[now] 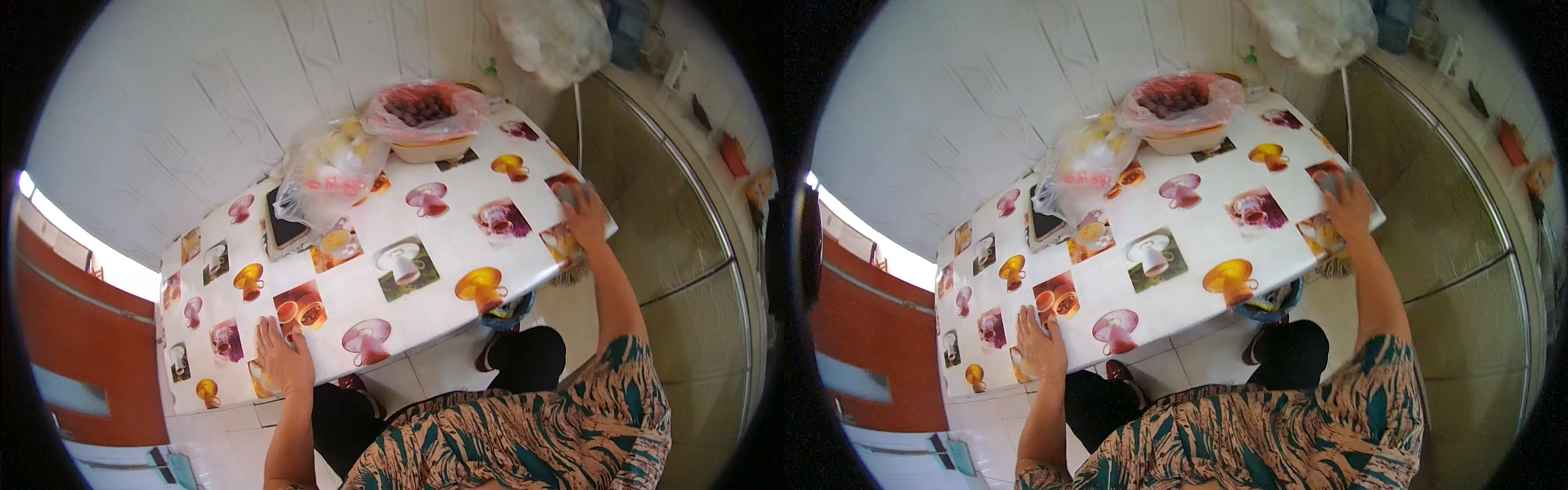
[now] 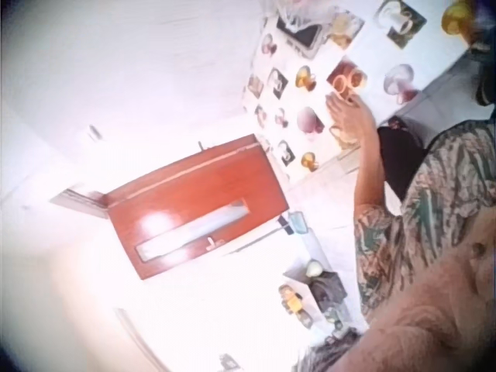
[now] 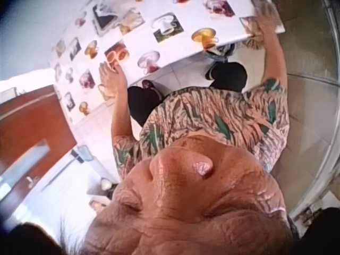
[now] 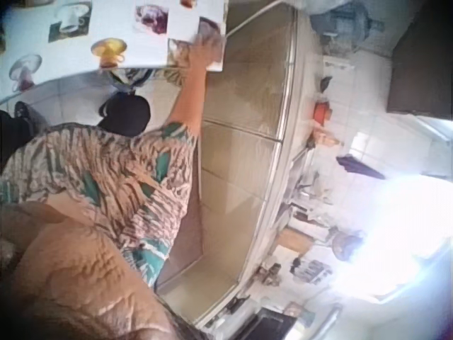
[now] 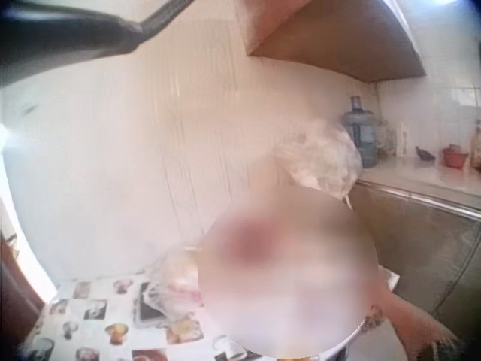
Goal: The person wipes a table surface with a small grey cloth, moving it across various sections of the tabletop while occasionally shifting plastic bags and containers aside to reach the entire surface.
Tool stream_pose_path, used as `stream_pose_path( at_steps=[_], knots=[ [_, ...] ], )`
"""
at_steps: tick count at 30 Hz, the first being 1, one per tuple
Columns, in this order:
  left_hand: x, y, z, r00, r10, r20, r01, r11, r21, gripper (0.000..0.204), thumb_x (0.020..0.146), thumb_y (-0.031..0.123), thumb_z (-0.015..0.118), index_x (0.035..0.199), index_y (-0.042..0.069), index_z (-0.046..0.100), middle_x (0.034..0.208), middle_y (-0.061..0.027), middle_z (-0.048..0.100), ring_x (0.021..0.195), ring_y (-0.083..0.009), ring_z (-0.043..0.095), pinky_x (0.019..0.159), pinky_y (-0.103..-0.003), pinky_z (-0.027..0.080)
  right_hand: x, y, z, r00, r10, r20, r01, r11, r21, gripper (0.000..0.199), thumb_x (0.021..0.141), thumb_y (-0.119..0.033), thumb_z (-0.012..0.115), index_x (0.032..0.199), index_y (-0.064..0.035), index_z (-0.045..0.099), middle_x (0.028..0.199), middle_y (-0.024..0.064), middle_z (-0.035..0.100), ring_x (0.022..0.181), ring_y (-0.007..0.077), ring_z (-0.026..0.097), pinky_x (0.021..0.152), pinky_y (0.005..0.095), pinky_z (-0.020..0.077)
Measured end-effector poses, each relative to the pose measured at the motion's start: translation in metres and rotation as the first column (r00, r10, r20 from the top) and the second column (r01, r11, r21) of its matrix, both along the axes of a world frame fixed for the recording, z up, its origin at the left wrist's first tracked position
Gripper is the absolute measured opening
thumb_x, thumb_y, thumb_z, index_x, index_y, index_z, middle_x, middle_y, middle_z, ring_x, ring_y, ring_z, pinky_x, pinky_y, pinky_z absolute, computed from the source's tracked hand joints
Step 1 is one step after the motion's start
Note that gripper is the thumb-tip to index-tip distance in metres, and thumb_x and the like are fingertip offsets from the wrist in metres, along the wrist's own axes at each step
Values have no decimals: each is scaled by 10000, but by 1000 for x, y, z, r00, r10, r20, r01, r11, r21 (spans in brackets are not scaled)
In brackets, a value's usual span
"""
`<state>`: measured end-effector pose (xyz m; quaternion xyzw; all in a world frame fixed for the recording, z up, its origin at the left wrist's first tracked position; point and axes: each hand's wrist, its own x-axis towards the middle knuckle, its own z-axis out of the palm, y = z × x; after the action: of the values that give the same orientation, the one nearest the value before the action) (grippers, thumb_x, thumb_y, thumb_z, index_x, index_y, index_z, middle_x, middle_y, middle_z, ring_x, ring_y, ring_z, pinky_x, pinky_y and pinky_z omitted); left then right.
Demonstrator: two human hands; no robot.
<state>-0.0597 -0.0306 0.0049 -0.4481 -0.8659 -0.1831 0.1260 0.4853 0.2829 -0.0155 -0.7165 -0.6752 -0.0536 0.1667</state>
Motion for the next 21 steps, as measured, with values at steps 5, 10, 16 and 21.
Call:
stream_pose_path(
  at_steps=[5, 10, 16, 21],
  knots=[
    [2, 3, 4, 1000, -26, -16, 26, 1000, -6, 523, 909, 283, 543, 1319, -34, 469, 1420, -185, 440, 1360, -347, 347, 1122, -463, 247, 11, 10, -4, 969, -210, 131, 209, 978, 26, 651, 935, -558, 416, 1458, -170, 400, 1487, 204, 350, 1377, 379, 307, 1099, 545, 254],
    [-1, 2, 6, 999, -19, -29, 20, 1000, 1, 522, 908, 296, 546, 1306, -35, 477, 1416, -189, 438, 1356, -352, 347, 1119, -471, 247, -131, 39, -2, 988, 79, 129, -79, 997, -2, 694, 921, -566, 428, 1465, -137, 381, 1500, 204, 333, 1387, 396, 282, 1113, 542, 224],
    [2, 4, 7, 1000, -26, 7, 26, 999, 19, 534, 898, 307, 554, 1307, -29, 479, 1425, -188, 430, 1353, -351, 350, 1120, -472, 246, -331, -25, 32, 883, 466, 57, -449, 874, -187, 714, 935, -554, 387, 1508, -140, 278, 1561, 171, 219, 1450, 347, 152, 1140, 524, 143],
    [0, 1, 8, 999, -23, 30, 22, 999, 44, 535, 886, 303, 573, 1298, -29, 492, 1419, -186, 438, 1356, -345, 347, 1123, -463, 244, -396, -94, 15, 561, 828, -4, -828, 561, -4, 656, 943, -525, 397, 1469, -134, 361, 1532, 193, 275, 1424, 349, 230, 1134, 511, 184]
  ],
)
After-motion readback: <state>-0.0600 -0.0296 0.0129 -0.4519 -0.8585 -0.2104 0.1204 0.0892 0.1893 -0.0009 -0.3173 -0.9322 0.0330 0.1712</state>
